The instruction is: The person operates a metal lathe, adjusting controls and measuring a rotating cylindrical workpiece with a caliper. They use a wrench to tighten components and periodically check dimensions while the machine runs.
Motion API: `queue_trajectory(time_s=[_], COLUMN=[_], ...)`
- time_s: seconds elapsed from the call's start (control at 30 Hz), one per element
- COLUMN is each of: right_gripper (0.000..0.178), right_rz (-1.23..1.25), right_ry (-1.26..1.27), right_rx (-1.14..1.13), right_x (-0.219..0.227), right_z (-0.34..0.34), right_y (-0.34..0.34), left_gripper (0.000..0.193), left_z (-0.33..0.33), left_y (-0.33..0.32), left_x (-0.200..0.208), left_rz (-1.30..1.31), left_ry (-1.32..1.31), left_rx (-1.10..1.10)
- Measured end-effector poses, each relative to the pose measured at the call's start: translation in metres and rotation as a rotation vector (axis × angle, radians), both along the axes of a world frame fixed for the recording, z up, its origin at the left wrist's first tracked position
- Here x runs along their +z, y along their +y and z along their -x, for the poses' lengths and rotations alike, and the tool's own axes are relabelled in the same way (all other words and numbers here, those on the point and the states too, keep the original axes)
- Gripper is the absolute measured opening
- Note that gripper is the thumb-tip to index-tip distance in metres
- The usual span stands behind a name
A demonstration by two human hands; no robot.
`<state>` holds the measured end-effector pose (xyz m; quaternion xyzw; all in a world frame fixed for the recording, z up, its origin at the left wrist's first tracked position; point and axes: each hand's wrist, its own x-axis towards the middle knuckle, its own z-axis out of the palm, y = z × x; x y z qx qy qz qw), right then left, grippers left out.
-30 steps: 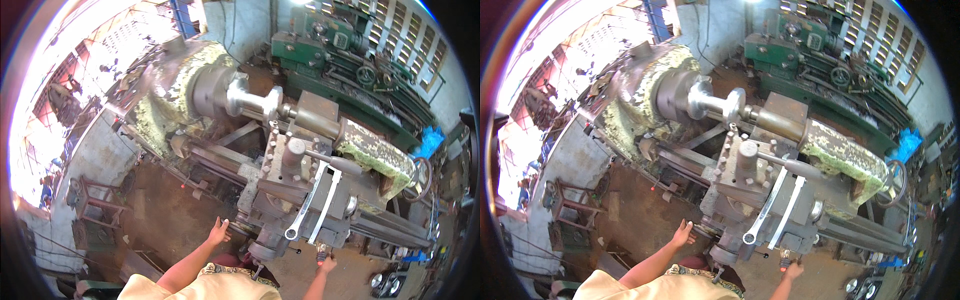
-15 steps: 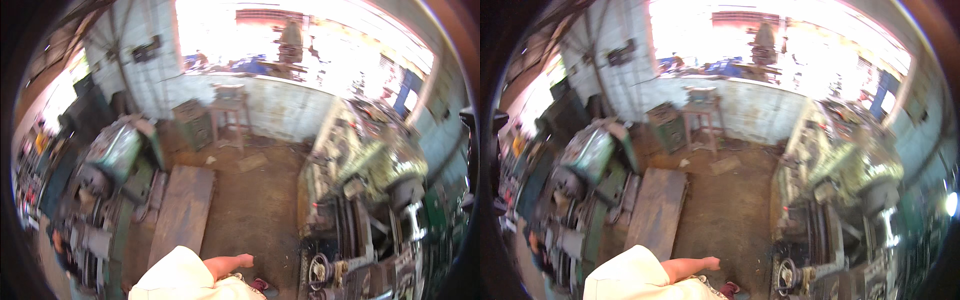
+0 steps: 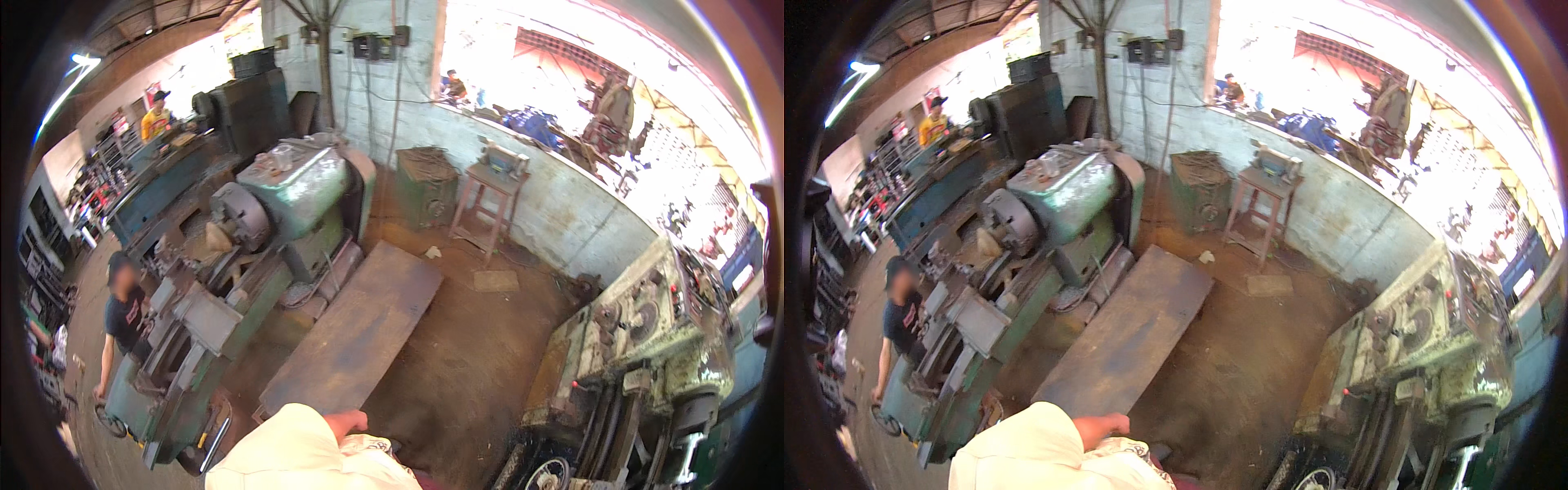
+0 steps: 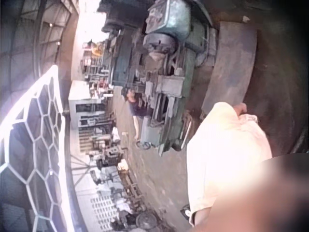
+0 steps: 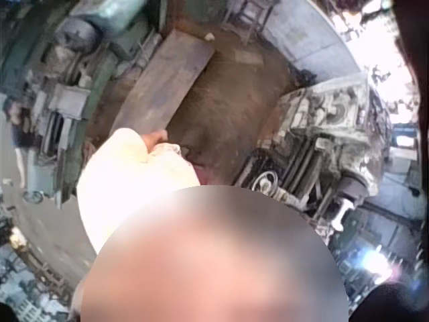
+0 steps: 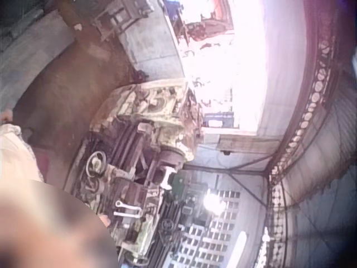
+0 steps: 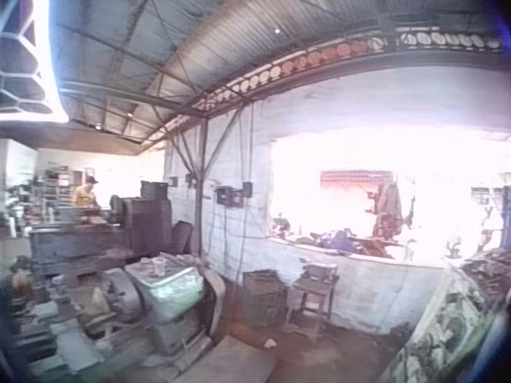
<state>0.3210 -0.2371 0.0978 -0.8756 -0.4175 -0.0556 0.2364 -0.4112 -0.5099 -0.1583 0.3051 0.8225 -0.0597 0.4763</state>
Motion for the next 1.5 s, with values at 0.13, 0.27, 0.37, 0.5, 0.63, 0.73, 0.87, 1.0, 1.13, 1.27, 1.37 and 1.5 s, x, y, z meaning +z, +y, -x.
queue_trajectory(time_s=[0.13, 0.27, 0.37, 0.5, 0.63, 0.73, 0.87, 1.0, 1.13, 1.27, 1.37, 1.5], right_gripper=[0.033, 0.035, 0.036, 0.038, 0.041, 0.026, 0.021, 0.015, 0.014, 0.012, 0.010, 0.009], right_rz=[0.123, 0.130, 0.103, 0.102, 0.022, -0.014, -0.217, -0.294, -0.329, -0.345, -0.333, -0.328], right_ry=[-0.081, -0.011, -0.054, -0.120, -0.076, 0.099, 0.208, 0.229, 0.263, 0.285, 0.305, 0.252], right_rx=[-0.083, -0.118, -0.095, -0.037, 0.048, -0.120, -0.227, -0.303, -0.302, -0.313, -0.338, -0.330], right_x=[-0.019, -0.014, -0.009, -0.024, -0.043, -0.039, -0.022, -0.005, -0.004, -0.006, -0.005, -0.004], right_z=[-0.025, -0.027, -0.022, -0.022, -0.030, -0.025, -0.002, 0.016, 0.016, 0.014, 0.015, 0.017], right_y=[0.014, 0.022, 0.015, 0.009, 0.010, 0.006, 0.002, 0.000, -0.002, -0.001, -0.001, -0.002], left_gripper=[0.042, 0.042, 0.043, 0.051, 0.054, 0.047, 0.046, 0.048, 0.049, 0.042, 0.041, 0.040], left_z=[-0.019, -0.017, -0.014, -0.004, -0.008, -0.012, -0.025, -0.030, -0.031, -0.023, -0.017, -0.011], left_y=[-0.003, 0.011, 0.027, 0.038, 0.049, 0.056, 0.074, 0.087, 0.082, 0.074, 0.069, 0.061], left_x=[-0.005, -0.013, -0.029, -0.052, -0.050, -0.030, -0.014, -0.010, -0.010, -0.018, -0.026, -0.035], left_rz=[-0.154, -0.160, -0.134, -0.073, -0.152, -0.140, -0.068, -0.063, -0.064, -0.043, 0.030, -0.015], left_ry=[-0.216, -0.102, -0.045, -0.082, -0.199, -0.201, -0.119, -0.105, -0.121, -0.179, -0.155, -0.237], left_rx=[0.089, 0.065, 0.000, -0.116, -0.036, -0.035, -0.198, -0.362, -0.390, -0.340, -0.275, -0.175])
